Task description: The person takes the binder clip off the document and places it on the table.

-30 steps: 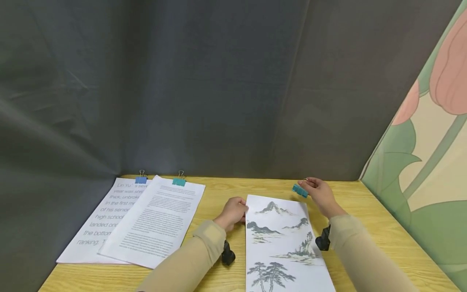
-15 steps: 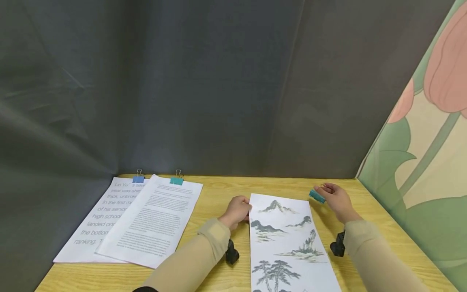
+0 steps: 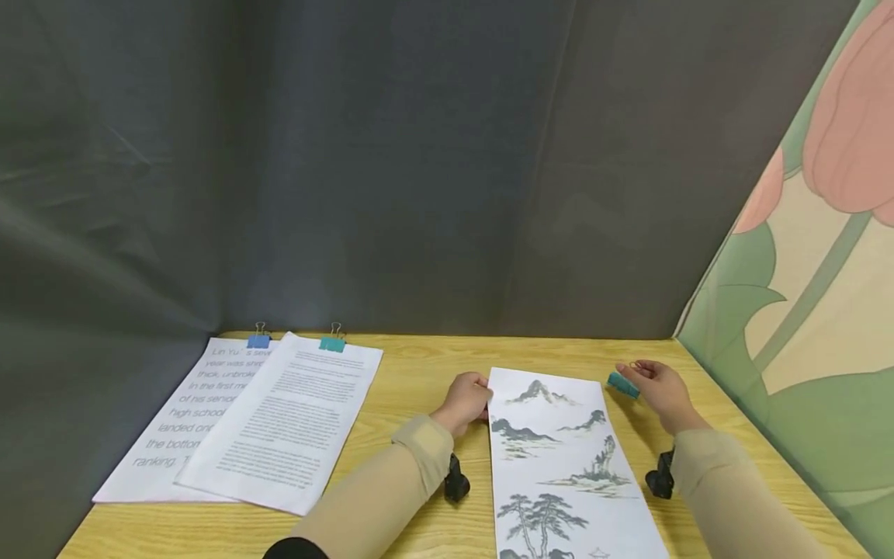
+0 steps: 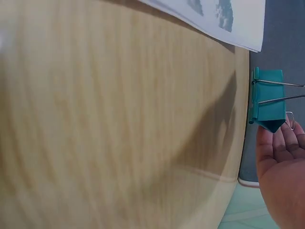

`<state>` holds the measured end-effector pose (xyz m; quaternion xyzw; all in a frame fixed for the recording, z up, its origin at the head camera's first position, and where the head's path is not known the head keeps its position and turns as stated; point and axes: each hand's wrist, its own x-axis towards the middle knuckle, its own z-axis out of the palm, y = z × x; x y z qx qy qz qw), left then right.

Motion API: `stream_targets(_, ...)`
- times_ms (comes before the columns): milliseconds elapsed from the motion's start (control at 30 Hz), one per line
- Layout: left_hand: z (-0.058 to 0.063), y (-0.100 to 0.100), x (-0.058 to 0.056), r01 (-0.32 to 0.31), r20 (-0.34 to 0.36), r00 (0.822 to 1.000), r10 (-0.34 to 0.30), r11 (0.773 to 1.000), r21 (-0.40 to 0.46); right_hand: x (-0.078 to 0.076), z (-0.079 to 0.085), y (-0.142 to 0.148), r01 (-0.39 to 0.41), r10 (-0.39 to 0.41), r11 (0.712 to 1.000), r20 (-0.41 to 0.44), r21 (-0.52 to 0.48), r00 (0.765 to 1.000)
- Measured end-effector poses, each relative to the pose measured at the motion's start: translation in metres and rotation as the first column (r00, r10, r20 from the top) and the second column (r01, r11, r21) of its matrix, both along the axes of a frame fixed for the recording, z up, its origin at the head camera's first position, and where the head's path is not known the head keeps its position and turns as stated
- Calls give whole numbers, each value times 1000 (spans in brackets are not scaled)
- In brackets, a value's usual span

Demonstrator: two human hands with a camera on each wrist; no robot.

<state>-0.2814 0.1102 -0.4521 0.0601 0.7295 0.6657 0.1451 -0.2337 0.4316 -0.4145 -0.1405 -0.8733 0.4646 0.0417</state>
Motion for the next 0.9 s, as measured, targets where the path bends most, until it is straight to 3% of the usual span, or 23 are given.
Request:
stream_targets(600,0,19,-4,-6,0,1000,6,1000,4,12,-4,20,-9,9,1000,106,4,994)
stream_targets(900,2,26,-2,0,-12,1000,0,1000,-18,15,-12,30,-18,13,999,115,49,993)
